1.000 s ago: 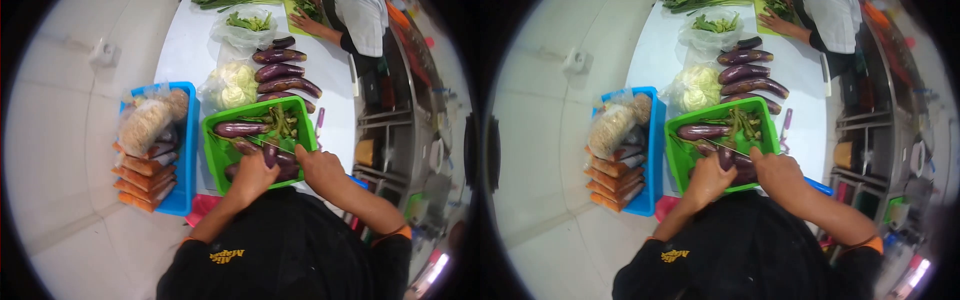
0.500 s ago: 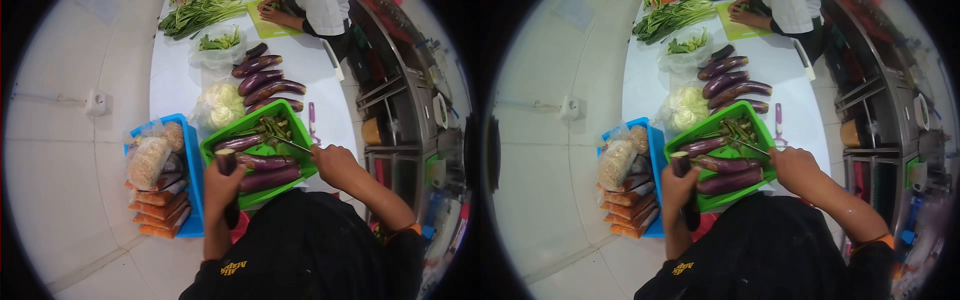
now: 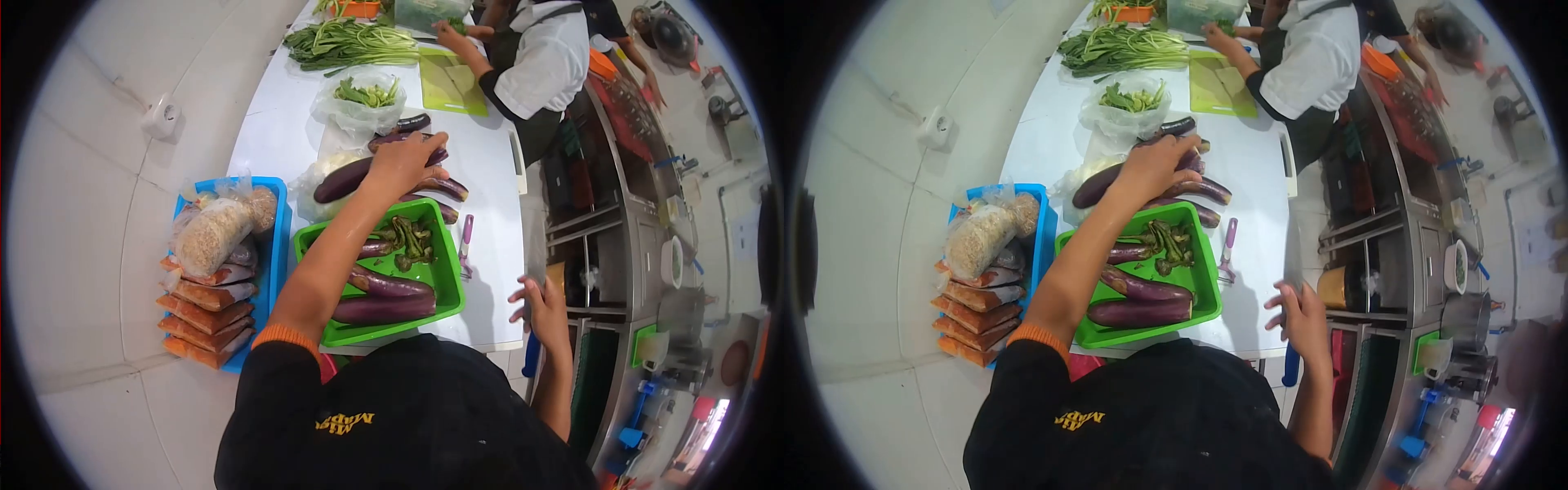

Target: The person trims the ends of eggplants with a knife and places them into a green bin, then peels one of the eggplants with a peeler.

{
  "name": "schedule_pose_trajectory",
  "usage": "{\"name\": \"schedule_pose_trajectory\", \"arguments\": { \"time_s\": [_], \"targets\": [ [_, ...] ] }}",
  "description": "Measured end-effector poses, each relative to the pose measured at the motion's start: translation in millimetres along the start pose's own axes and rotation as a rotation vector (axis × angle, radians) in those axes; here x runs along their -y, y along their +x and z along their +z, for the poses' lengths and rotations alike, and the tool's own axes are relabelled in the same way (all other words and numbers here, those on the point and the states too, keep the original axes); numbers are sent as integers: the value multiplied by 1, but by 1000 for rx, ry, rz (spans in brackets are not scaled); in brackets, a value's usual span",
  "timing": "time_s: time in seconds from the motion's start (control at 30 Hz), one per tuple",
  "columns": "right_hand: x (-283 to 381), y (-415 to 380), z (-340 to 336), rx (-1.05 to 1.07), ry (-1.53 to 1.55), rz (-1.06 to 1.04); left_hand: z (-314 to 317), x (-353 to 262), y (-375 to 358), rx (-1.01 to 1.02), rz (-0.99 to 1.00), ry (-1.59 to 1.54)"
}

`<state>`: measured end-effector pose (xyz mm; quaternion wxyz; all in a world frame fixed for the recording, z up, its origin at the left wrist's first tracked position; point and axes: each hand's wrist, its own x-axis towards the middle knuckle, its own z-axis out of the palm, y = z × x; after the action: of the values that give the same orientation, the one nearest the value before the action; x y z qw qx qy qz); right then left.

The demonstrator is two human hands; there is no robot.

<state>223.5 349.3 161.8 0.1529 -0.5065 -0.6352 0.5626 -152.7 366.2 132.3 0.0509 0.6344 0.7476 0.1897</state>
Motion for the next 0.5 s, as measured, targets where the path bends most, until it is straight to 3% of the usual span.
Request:
{"name": "schedule_pose_trajectory", "arguments": {
  "time_s": [0.07,0.17,0.27,0.3,0.4,0.47,0.5],
  "targets": [
    [-7,-16,-9,-49,37,51,34,17,16,179,-89,70],
    [-33,-33,-21,-108,105,60,73,42,13,154,-109,370],
    [-54,-44,-26,-177,164,77,72,52,-4,-48,0,401],
    [-60,-46,-28,-185,168,80,61,45,-17,-340,98,313],
    [-69,-47,-29,-195,183,74,-7,4,-81,44,-29,-161],
    [-71,-45,-28,-183,194,41,-18,-18,-129,200,-203,-224],
    [-72,-42,-27,-158,207,18,-7,-16,-149,262,-231,-92]
  ]
}}
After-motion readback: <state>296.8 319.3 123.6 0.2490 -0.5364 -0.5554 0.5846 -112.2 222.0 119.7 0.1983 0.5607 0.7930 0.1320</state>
